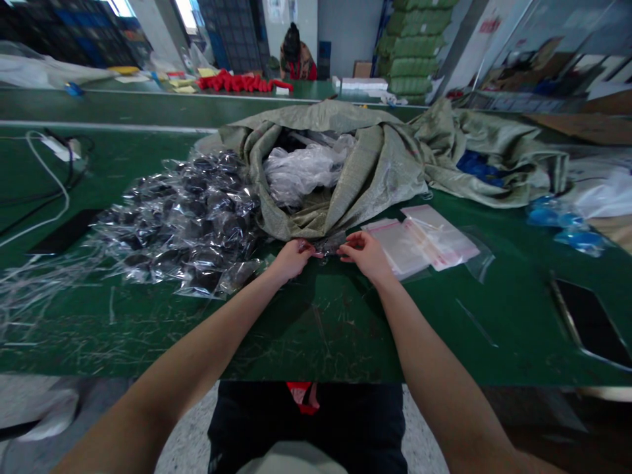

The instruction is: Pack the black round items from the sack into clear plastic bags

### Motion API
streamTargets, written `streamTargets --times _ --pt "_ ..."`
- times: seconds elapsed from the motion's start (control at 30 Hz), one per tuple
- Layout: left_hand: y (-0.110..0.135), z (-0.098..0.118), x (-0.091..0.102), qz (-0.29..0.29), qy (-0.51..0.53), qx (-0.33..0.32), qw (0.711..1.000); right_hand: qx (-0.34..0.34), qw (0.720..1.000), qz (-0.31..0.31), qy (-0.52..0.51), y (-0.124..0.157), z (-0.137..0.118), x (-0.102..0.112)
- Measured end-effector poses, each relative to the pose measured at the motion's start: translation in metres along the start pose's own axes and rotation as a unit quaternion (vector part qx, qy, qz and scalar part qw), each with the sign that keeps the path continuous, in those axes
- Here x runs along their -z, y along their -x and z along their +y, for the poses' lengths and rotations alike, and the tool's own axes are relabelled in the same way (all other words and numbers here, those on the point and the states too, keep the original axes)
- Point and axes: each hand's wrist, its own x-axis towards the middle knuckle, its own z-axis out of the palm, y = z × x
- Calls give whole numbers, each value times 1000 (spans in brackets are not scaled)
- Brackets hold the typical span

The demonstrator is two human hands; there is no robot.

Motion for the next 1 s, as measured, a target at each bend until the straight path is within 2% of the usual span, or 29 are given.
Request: streamTargets --times 0.2,0.4,0.6,0.77,0.9,1.0 --pt "-9 -4 -4 40 -134 -92 986 19 999 8 49 -5 10 0" --pt "-12 -6 -7 91 -187 -101 973 17 997 11 68 -8 13 1" --pt "-12 -6 -12 106 -225 -122 961 -2 999 15 52 -10 16 1" --pt "-14 -7 -12 97 -201 -139 965 -37 999 6 29 -9 12 2" --pt "-8 -1 -11 54 -102 -78 990 -65 998 -9 11 -7 5 4" --pt "-2 2 -10 23 -17 -46 999 -82 996 -17 -26 -6 2 7"
